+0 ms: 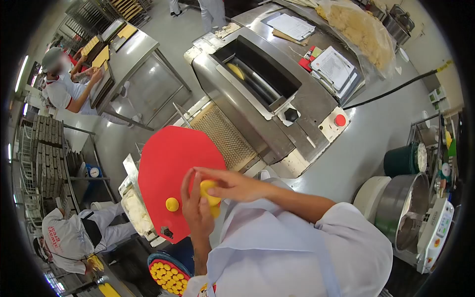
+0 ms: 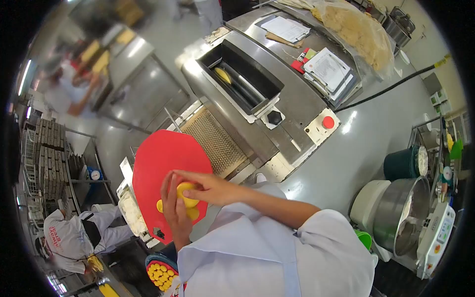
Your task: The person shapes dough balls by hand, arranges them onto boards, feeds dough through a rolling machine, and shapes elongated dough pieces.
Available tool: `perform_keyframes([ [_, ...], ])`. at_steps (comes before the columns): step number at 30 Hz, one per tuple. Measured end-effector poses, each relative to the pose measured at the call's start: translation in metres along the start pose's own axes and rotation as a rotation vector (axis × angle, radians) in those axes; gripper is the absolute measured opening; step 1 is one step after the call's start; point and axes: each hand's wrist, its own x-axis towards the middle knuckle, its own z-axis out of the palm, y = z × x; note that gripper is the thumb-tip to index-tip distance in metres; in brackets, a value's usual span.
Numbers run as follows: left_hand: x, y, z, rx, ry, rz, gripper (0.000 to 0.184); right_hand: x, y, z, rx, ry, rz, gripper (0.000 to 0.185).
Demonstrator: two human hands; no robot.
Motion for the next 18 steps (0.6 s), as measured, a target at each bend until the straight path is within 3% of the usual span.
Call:
perform_keyframes([
  [1,0.008,0.007,0.005,0.186,-0.003,0.142,0.047,-0.001,-0.002,-0.002,-0.108,0.098,-0.062,0.054],
  [3,-0.002,-0.014,-0.011,0.164,0.123,-0.095,0.054,0.0,-0.016,-0.017,-0.322,0.293,-0.196,0.046],
  [4,-0.009,-0.032,-0.025,0.155,0.174,-0.213,0.059,-0.008,-0.047,-0.026,-0.421,0.53,-0.26,0.038],
  [6,-0.024,-0.076,-0.054,0.505,0.18,-0.414,0.071,-0.012,-0.094,-0.061,-0.697,0.874,-0.638,0.036],
  [8,-0.074,-0.167,-0.084,0.796,0.046,-0.551,0.071,-0.008,-0.137,-0.094,-0.914,1.087,-0.908,0.033],
  [9,-0.089,-0.189,-0.088,0.781,0.001,-0.563,0.066,-0.006,-0.147,-0.112,-1.101,1.172,-1.019,0.031],
  [12,-0.105,-0.211,-0.099,0.689,-0.09,-0.605,0.051,-0.013,-0.117,-0.165,-1.991,0.924,-0.612,0.03],
  [15,-0.097,-0.199,-0.086,0.5,-0.007,-0.641,0.038,-0.037,-0.092,-0.14,-1.436,1.176,-0.532,0.033],
  [17,-0.09,-0.197,-0.08,0.433,0.108,-0.628,0.031,-0.045,-0.065,-0.086,-0.926,1.041,-0.356,0.037],
  [18,-0.08,-0.189,-0.075,0.457,0.096,-0.595,0.03,-0.041,-0.04,-0.062,-0.826,0.884,-0.282,0.039],
])
